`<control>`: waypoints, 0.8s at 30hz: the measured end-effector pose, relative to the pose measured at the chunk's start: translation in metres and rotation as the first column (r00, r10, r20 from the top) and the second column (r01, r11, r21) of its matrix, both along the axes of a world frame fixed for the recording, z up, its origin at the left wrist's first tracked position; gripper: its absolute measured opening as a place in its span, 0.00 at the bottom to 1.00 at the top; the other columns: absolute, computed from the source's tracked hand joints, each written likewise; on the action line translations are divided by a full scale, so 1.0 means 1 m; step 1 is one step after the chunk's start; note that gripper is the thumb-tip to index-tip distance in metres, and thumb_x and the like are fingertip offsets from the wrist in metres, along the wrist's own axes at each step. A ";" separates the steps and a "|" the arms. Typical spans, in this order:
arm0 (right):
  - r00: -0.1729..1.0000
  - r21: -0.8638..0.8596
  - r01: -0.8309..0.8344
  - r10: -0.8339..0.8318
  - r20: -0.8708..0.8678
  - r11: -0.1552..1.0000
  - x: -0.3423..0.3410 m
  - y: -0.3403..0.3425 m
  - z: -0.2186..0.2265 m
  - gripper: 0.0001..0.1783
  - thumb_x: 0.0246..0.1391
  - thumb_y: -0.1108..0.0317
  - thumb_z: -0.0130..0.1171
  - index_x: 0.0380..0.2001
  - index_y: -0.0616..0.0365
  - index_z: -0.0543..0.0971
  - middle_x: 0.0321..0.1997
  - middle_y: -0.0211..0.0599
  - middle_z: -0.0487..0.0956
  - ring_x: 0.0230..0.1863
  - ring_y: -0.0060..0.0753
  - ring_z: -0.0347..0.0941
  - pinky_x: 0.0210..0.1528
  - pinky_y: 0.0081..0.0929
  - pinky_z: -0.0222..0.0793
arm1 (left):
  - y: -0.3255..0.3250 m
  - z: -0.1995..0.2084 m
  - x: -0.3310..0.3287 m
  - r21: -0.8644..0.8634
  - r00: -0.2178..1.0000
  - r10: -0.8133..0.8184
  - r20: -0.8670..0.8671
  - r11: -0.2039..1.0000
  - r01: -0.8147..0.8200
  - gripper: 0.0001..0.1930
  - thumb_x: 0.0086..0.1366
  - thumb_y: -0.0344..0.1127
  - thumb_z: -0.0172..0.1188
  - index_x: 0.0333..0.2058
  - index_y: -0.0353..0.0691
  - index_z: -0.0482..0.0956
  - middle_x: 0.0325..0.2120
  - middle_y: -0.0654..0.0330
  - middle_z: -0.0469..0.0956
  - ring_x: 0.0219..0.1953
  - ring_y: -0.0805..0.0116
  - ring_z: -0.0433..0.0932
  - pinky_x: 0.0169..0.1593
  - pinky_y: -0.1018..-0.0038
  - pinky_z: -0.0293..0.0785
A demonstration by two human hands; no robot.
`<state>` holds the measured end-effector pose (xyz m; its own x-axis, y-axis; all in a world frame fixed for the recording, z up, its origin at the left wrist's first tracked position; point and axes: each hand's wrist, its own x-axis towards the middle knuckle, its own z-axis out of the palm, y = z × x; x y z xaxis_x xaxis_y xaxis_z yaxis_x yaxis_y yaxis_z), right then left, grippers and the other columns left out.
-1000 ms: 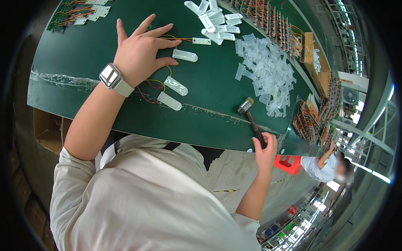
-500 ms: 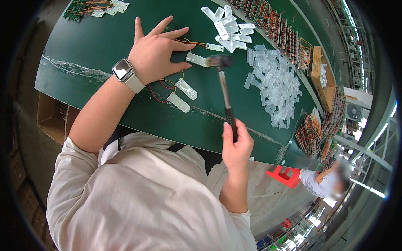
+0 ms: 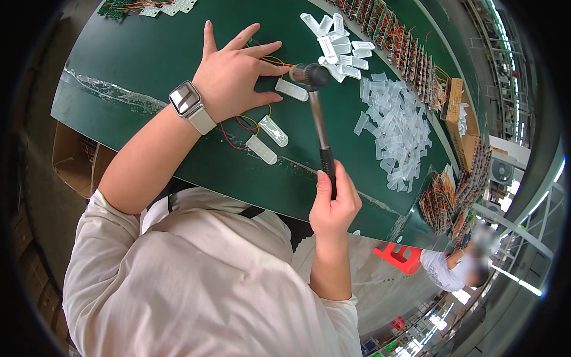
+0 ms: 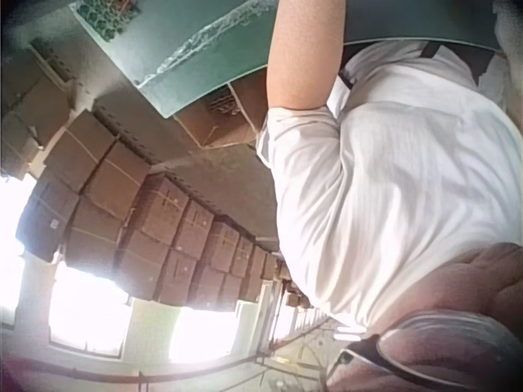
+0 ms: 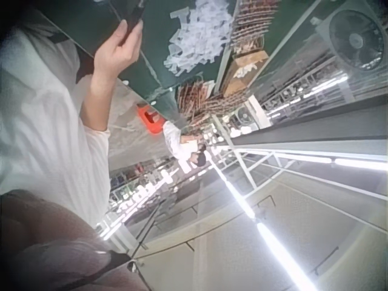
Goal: Assembling LED light strips into plastic housings and using a hammer to secure them.
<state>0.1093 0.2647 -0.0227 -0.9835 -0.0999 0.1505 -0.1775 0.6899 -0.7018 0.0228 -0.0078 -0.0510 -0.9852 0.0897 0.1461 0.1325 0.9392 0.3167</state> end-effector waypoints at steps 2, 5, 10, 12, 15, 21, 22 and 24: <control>0.998 0.011 -0.021 0.022 -0.064 1.000 -0.003 0.001 -0.002 0.13 0.66 0.72 0.65 0.49 0.71 0.82 0.31 0.37 0.81 0.28 0.25 0.73 0.32 0.24 0.70 | 0.001 0.001 0.000 0.009 1.000 -0.001 -0.010 1.000 0.001 0.24 0.57 0.58 0.74 0.54 0.74 0.86 0.69 0.75 0.72 0.78 0.60 0.56 0.72 0.19 0.32; 0.995 0.104 -0.042 0.032 0.097 0.994 -0.008 -0.002 -0.003 0.12 0.67 0.72 0.64 0.49 0.70 0.82 0.29 0.33 0.80 0.29 0.22 0.72 0.32 0.22 0.70 | 0.001 0.004 0.001 -0.010 1.000 0.010 0.014 1.000 -0.010 0.24 0.58 0.58 0.73 0.54 0.73 0.86 0.69 0.75 0.72 0.78 0.61 0.56 0.72 0.19 0.32; 0.999 -0.089 0.048 -0.046 0.021 0.995 0.000 0.015 -0.001 0.12 0.67 0.73 0.64 0.49 0.70 0.82 0.29 0.32 0.80 0.28 0.21 0.72 0.32 0.21 0.69 | 0.001 0.003 0.001 0.009 1.000 0.000 0.009 1.000 0.000 0.24 0.58 0.58 0.73 0.55 0.72 0.86 0.70 0.74 0.71 0.78 0.60 0.55 0.72 0.19 0.31; 1.000 -0.048 0.013 -0.013 0.005 0.999 -0.002 0.023 -0.004 0.12 0.67 0.73 0.64 0.49 0.70 0.82 0.29 0.33 0.81 0.28 0.22 0.72 0.32 0.21 0.70 | -0.001 0.002 0.002 0.002 1.000 0.002 0.008 1.000 -0.002 0.24 0.58 0.58 0.73 0.55 0.72 0.86 0.70 0.74 0.71 0.78 0.60 0.55 0.72 0.19 0.31; 0.999 0.097 0.031 -0.035 0.037 0.995 0.003 0.022 -0.011 0.13 0.67 0.70 0.65 0.49 0.70 0.82 0.31 0.39 0.82 0.28 0.24 0.72 0.33 0.23 0.72 | -0.001 0.003 0.003 -0.003 1.000 0.005 0.013 1.000 -0.005 0.25 0.59 0.59 0.73 0.55 0.71 0.86 0.70 0.74 0.71 0.78 0.60 0.55 0.72 0.20 0.32; 0.997 0.046 0.065 -0.067 0.043 0.997 0.003 0.016 -0.007 0.13 0.67 0.71 0.65 0.49 0.69 0.82 0.32 0.41 0.84 0.29 0.27 0.76 0.35 0.24 0.73 | 0.000 0.005 0.001 -0.012 1.000 0.002 0.018 1.000 -0.002 0.25 0.58 0.59 0.73 0.56 0.72 0.86 0.70 0.74 0.71 0.78 0.60 0.55 0.73 0.20 0.32; 0.994 0.134 0.036 -0.049 0.093 0.990 0.001 0.014 -0.006 0.13 0.66 0.72 0.65 0.49 0.69 0.83 0.33 0.40 0.84 0.30 0.27 0.77 0.35 0.24 0.73 | 0.000 0.005 0.001 -0.020 1.000 0.010 0.015 1.000 -0.009 0.25 0.58 0.59 0.73 0.56 0.72 0.86 0.69 0.74 0.72 0.78 0.60 0.56 0.72 0.20 0.32; 1.000 0.139 0.018 -0.018 0.000 0.990 0.002 0.022 -0.013 0.13 0.65 0.73 0.66 0.50 0.67 0.83 0.33 0.39 0.84 0.30 0.28 0.77 0.36 0.25 0.74 | 0.000 0.002 0.001 -0.026 1.000 0.007 0.007 1.000 -0.006 0.25 0.58 0.59 0.73 0.56 0.72 0.86 0.69 0.74 0.72 0.78 0.59 0.56 0.72 0.20 0.32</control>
<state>0.1112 0.2866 -0.0352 -0.9855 -0.1024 0.1355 -0.1638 0.7839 -0.5989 0.0236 -0.0082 -0.0486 -0.9867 0.0871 0.1372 0.1243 0.9481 0.2926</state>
